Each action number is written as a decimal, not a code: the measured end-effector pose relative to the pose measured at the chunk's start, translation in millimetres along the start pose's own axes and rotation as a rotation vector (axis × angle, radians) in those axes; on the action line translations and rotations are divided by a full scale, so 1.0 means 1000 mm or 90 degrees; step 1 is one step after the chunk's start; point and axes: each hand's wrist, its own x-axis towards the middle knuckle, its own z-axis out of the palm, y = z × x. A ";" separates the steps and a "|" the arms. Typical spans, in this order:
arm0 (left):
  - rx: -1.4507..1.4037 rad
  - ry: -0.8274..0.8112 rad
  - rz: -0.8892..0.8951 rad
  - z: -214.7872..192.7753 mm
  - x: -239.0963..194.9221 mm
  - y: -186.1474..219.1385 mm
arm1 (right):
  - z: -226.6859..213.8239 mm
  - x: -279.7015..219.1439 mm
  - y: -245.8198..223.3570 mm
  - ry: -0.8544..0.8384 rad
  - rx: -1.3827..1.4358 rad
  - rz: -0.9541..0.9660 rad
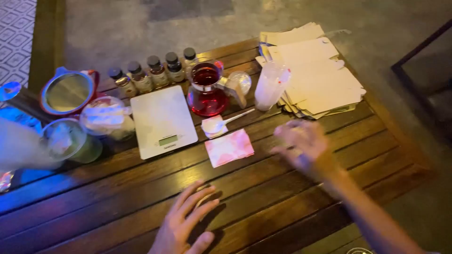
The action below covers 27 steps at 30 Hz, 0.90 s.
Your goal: The person folds flat paper cutouts into small pouches by hand. They pick up each cutout, fold the bottom and side flaps, and press the edges to form a sealed pouch. The finished pouches are placed on the table.
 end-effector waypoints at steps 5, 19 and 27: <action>0.215 -0.012 0.022 0.017 -0.011 -0.035 | -0.026 -0.035 0.116 -0.120 -0.039 0.139; 0.463 0.017 -0.255 0.060 -0.014 -0.058 | -0.016 -0.044 0.245 -0.298 0.045 0.076; 0.576 -0.170 -0.297 0.073 -0.085 -0.138 | -0.025 -0.026 0.241 -0.412 0.119 0.199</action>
